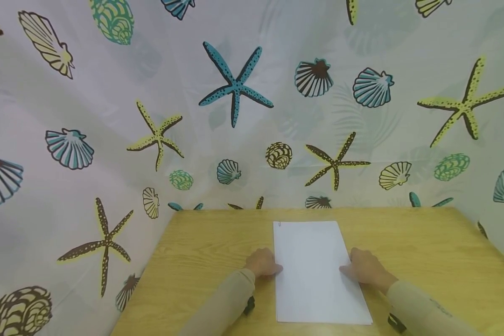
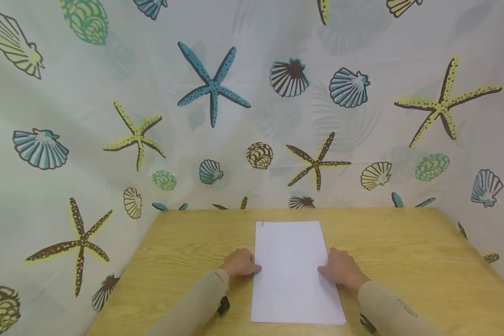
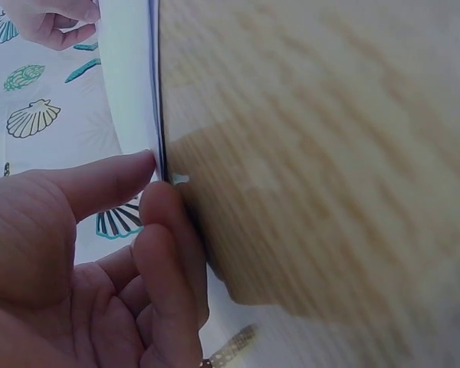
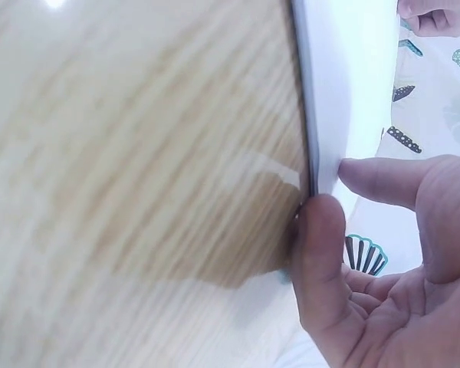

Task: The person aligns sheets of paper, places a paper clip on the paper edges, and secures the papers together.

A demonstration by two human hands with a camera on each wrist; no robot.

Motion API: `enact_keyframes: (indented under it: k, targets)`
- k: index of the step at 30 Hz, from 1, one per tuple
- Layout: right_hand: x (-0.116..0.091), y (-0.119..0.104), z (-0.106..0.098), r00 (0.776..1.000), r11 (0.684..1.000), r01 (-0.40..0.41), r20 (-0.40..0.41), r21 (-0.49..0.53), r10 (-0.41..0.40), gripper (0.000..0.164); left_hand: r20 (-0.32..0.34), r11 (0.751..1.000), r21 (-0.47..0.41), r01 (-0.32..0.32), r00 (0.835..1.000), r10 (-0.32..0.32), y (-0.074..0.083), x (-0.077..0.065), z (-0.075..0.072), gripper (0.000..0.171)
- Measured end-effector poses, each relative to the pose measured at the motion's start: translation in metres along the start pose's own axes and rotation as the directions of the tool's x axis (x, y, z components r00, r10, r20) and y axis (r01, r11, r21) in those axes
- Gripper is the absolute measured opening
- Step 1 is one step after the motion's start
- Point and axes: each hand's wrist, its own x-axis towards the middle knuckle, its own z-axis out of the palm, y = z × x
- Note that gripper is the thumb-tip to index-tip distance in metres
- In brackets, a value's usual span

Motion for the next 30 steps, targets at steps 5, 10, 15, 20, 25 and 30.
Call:
enact_keyframes:
  k: [5,10,15,20,25,30]
  targets:
    - [-0.001,0.001,0.000,1.000,1.000,0.019,-0.003,-0.017,-0.019,0.030,0.000,1.000,-0.014,0.007,1.000,-0.007,-0.002,0.002,0.002,0.038]
    - [-0.003,-0.001,-0.003,1.000,0.999,0.003,0.006,-0.040,-0.003,0.029,-0.007,0.999,-0.050,0.015,1.000,-0.015,-0.003,0.001,0.002,0.041]
    - [-0.009,-0.002,-0.012,1.000,0.996,0.021,-0.004,-0.089,-0.021,0.027,-0.043,0.999,-0.044,-0.012,0.999,0.010,-0.005,-0.003,-0.004,0.044]
    - [-0.010,0.003,-0.017,0.996,0.990,0.049,-0.062,-0.133,-0.057,0.030,-0.105,0.997,-0.058,-0.052,0.993,0.046,-0.010,-0.007,-0.012,0.045]
    - [-0.009,0.010,-0.019,0.987,0.983,0.072,-0.131,-0.170,-0.095,0.037,-0.175,0.998,-0.025,-0.065,0.983,0.060,-0.016,-0.012,-0.017,0.046]
    - [-0.012,0.014,-0.019,0.980,0.977,0.086,-0.160,-0.195,-0.118,0.038,-0.208,0.998,0.018,-0.063,0.976,0.065,-0.021,-0.016,-0.022,0.045]
